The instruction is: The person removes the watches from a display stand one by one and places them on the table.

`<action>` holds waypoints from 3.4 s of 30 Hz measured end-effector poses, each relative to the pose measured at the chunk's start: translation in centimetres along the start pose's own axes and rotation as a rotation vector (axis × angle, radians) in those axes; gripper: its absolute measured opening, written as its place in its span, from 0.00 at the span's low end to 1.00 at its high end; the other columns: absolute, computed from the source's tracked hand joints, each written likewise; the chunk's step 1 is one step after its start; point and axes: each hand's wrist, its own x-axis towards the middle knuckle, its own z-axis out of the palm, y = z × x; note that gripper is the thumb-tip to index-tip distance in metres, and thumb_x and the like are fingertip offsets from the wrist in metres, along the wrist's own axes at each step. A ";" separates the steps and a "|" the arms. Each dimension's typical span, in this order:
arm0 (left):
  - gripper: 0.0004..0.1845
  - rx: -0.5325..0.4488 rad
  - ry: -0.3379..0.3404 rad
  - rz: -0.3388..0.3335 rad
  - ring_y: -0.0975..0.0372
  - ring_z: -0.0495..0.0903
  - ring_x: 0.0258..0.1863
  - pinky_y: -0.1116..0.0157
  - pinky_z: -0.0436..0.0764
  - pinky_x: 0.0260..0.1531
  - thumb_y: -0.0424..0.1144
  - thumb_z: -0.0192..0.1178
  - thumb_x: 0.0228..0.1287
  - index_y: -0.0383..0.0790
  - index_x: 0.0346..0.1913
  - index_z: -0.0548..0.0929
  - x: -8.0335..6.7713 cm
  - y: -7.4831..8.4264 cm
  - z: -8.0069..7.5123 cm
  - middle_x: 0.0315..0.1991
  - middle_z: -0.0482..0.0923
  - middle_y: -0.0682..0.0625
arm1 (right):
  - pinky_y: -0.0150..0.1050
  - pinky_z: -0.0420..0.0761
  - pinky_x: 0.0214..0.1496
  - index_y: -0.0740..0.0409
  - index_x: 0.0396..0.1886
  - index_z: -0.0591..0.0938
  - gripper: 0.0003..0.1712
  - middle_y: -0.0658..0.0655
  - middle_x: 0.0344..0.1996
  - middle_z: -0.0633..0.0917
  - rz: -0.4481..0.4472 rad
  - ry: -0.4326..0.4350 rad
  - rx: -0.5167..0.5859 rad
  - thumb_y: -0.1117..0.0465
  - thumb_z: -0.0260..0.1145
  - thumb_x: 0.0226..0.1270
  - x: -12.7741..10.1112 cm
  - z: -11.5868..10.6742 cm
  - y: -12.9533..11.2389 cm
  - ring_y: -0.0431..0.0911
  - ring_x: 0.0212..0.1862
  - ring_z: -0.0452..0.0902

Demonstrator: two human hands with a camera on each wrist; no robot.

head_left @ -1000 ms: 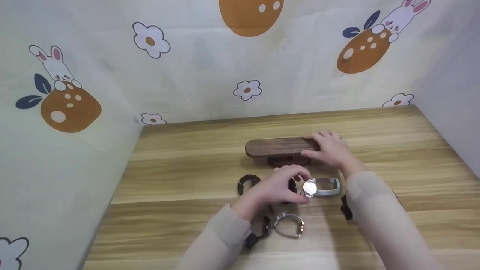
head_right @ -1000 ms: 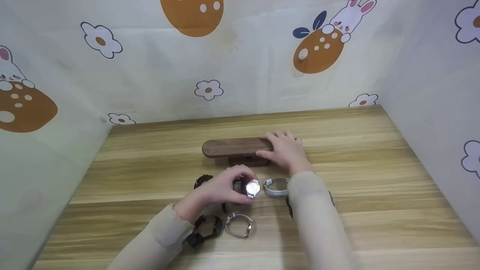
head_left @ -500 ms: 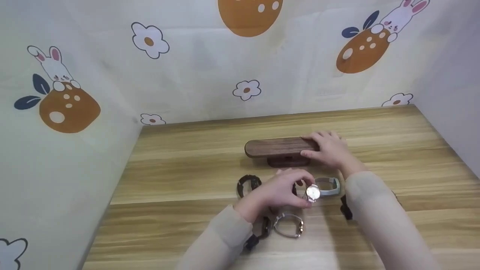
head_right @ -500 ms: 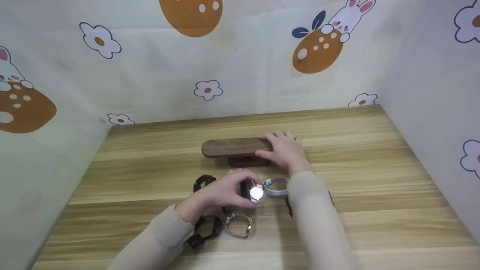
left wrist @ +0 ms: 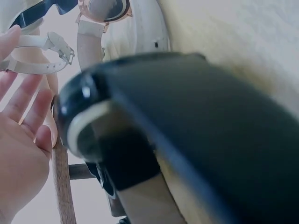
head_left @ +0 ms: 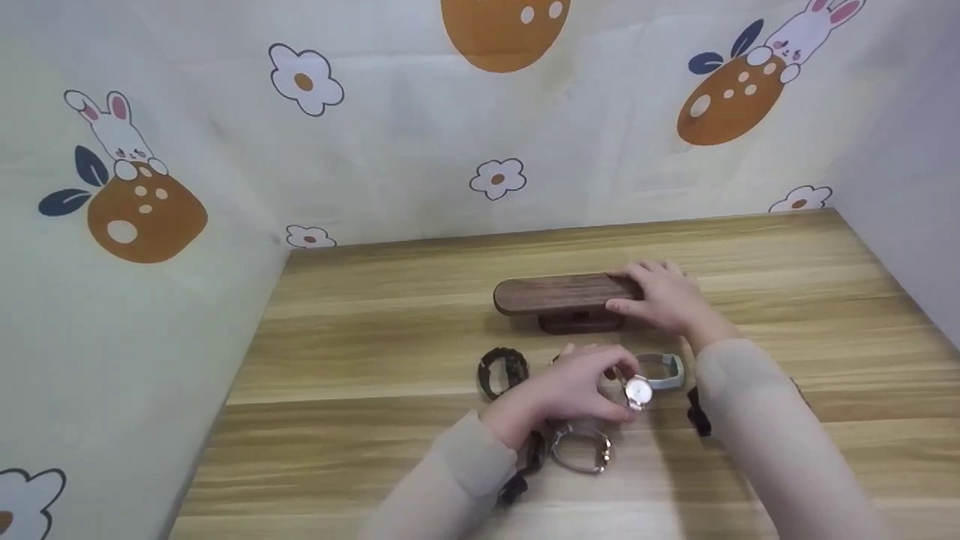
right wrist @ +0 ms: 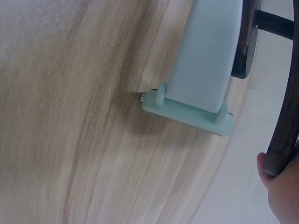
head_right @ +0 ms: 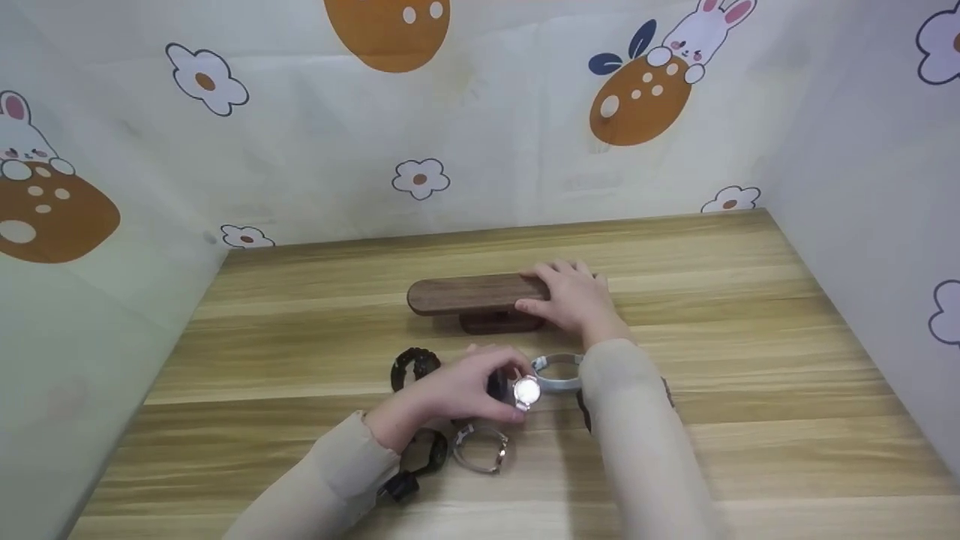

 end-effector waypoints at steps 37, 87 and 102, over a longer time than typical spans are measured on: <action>0.22 0.423 -0.035 0.031 0.73 0.66 0.42 0.70 0.59 0.46 0.58 0.69 0.46 0.58 0.43 0.75 1.2 1.1 3.6 0.38 0.72 0.71 | 0.68 0.55 0.57 0.48 0.63 0.71 0.35 0.61 0.62 0.69 0.002 -0.030 0.007 0.38 0.62 0.59 0.3 0.0 0.0 0.62 0.61 0.58; 0.30 0.445 -0.079 -0.019 0.73 0.72 0.48 0.70 0.62 0.48 0.58 0.66 0.50 0.51 0.56 0.74 0.6 2.6 3.3 0.51 0.74 0.64 | 0.66 0.53 0.60 0.48 0.64 0.71 0.37 0.62 0.62 0.70 -0.016 -0.018 0.006 0.36 0.61 0.58 0.3 -0.1 0.0 0.62 0.60 0.59; 0.31 0.363 -0.018 -0.034 0.72 0.72 0.51 0.66 0.61 0.57 0.57 0.64 0.54 0.48 0.59 0.72 0.1 2.5 2.2 0.56 0.73 0.61 | 0.68 0.54 0.58 0.47 0.63 0.71 0.33 0.62 0.61 0.70 -0.021 -0.007 -0.002 0.41 0.63 0.59 0.2 0.0 0.0 0.62 0.59 0.59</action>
